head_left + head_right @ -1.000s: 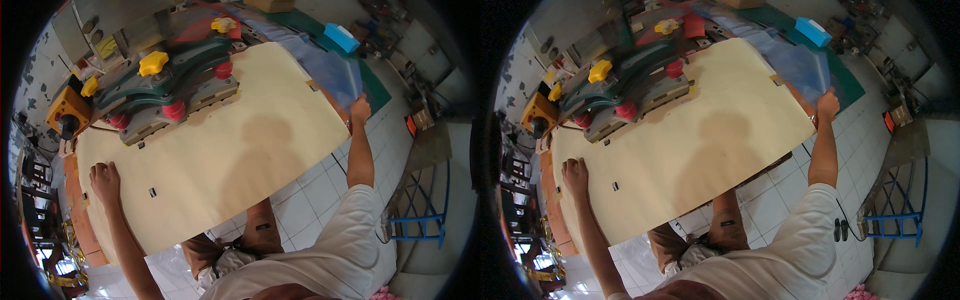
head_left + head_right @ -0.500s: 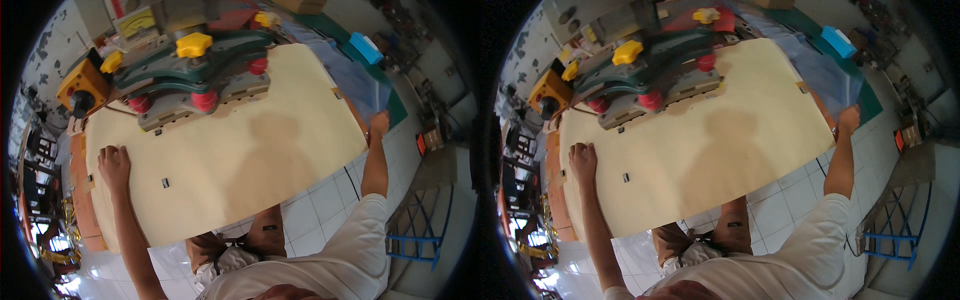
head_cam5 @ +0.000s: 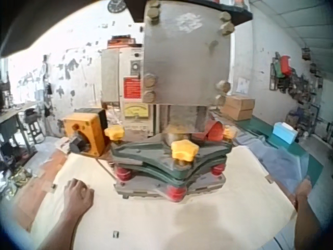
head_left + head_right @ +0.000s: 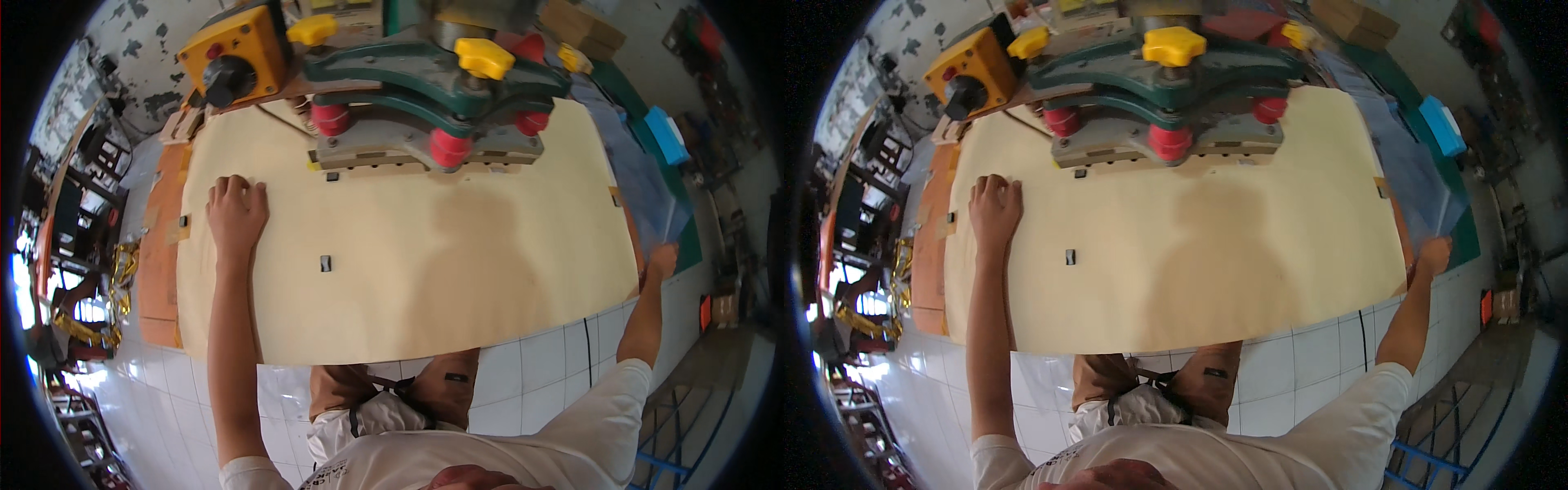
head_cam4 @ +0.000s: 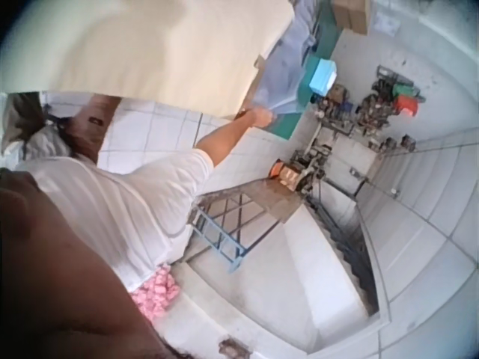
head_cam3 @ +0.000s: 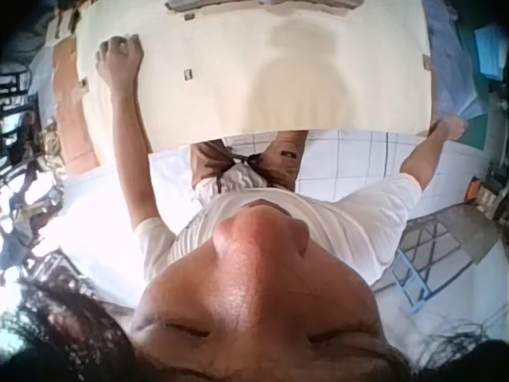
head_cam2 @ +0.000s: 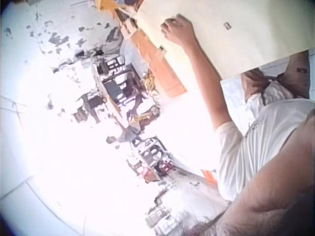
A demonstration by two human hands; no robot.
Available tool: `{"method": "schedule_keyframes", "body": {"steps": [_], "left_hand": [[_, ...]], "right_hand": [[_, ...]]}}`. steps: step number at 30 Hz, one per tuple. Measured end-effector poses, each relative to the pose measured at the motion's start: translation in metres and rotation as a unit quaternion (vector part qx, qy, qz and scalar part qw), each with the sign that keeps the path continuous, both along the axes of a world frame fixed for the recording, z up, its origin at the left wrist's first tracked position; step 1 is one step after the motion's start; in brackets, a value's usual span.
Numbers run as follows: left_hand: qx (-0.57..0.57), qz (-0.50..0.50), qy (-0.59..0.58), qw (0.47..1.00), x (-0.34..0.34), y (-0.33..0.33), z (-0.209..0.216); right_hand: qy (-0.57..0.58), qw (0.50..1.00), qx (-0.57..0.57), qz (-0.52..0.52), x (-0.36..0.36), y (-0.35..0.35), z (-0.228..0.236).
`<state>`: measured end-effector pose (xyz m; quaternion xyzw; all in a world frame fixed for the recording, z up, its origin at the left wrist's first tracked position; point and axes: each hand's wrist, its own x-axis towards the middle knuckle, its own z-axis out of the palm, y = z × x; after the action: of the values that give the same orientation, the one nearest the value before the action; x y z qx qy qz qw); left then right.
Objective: The person opens and unfolds a clear plastic sheet by hand, then positions and smooths it flat on a template board.
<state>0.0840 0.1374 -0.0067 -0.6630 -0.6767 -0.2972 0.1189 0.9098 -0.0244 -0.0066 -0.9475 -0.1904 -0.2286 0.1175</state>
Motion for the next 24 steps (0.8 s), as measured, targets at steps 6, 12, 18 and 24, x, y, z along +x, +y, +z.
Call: {"method": "schedule_keyframes", "body": {"steps": [6, 12, 18, 24], "left_hand": [[0.008, -0.009, -0.007, 1.000, -0.001, -0.001, -0.006], [-0.004, 0.000, -0.006, 1.000, -0.001, -0.005, -0.001], [0.009, -0.008, -0.008, 1.000, -0.005, -0.001, -0.008], [0.013, -0.010, -0.002, 1.000, -0.004, -0.001, -0.008]], "right_hand": [[-0.012, 1.000, -0.022, -0.014, 0.017, -0.001, -0.007], [-0.017, 0.999, -0.037, -0.013, -0.003, 0.003, -0.004], [-0.125, 0.991, -0.044, -0.028, -0.001, 0.001, -0.003], [-0.141, 0.989, 0.032, -0.024, 0.009, 0.000, -0.012]]}}
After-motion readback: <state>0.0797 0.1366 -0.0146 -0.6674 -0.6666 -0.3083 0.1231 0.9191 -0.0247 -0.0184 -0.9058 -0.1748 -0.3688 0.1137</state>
